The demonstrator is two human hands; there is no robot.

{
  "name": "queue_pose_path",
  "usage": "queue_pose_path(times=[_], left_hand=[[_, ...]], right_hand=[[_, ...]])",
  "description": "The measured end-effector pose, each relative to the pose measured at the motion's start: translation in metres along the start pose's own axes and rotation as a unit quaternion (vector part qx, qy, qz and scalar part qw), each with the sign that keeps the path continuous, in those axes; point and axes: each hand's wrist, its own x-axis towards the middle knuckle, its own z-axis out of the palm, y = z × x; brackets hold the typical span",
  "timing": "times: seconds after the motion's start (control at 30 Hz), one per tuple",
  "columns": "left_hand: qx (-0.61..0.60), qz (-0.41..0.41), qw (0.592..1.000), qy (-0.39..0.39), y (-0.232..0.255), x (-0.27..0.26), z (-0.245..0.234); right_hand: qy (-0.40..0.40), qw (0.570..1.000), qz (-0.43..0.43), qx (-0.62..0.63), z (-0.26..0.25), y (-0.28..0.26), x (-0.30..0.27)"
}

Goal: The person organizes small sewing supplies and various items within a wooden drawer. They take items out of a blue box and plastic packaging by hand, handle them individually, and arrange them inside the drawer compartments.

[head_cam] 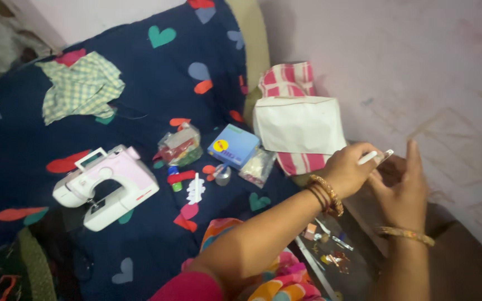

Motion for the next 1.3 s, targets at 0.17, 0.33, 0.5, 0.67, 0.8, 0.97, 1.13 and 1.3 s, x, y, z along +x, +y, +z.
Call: queue_pose_path(times=[0.17, 0.33, 0.5, 0.67, 0.8, 0.97, 1.13, 1.3], left_hand=[[-0.002, -0.028, 0.999, 0.036, -0.022, 0.015, -0.041], [-0.009, -0.011, 0.999, 0.038, -0.065, 0.019, -0.089], [-0.324, -0.165, 0.93, 0.051, -0.109, 0.018, -0.168], [-0.342, -0.236, 0.902, 0.117, -0.128, 0.007, -0.273], [-0.362, -0.242, 0.888, 0.149, -0.165, -0.012, -0.341], [-0.305, -0.337, 0.857, 0.245, -0.3, -0.049, -0.408], [-0.225, -0.39, 0.861, 0.236, -0.494, -0.095, -0.419], [0.017, -0.338, 0.914, 0.225, -0.572, -0.102, -0.403]], right_hand=[[-0.072, 0.983, 0.034, 0.167, 0.042, -0.006, 0.012], [-0.048, 0.913, 0.284, 0.291, 0.102, -0.04, 0.024], [-0.117, 0.859, 0.311, 0.389, 0.194, -0.025, 0.046], [-0.179, 0.787, 0.328, 0.491, 0.307, 0.005, 0.059], [-0.208, 0.771, 0.379, 0.468, 0.391, 0.008, 0.053], [-0.18, 0.794, 0.409, 0.411, 0.471, 0.02, 0.028], [-0.141, 0.797, 0.446, 0.382, 0.486, 0.054, 0.01], [-0.131, 0.784, 0.46, 0.394, 0.502, 0.078, -0.009]])
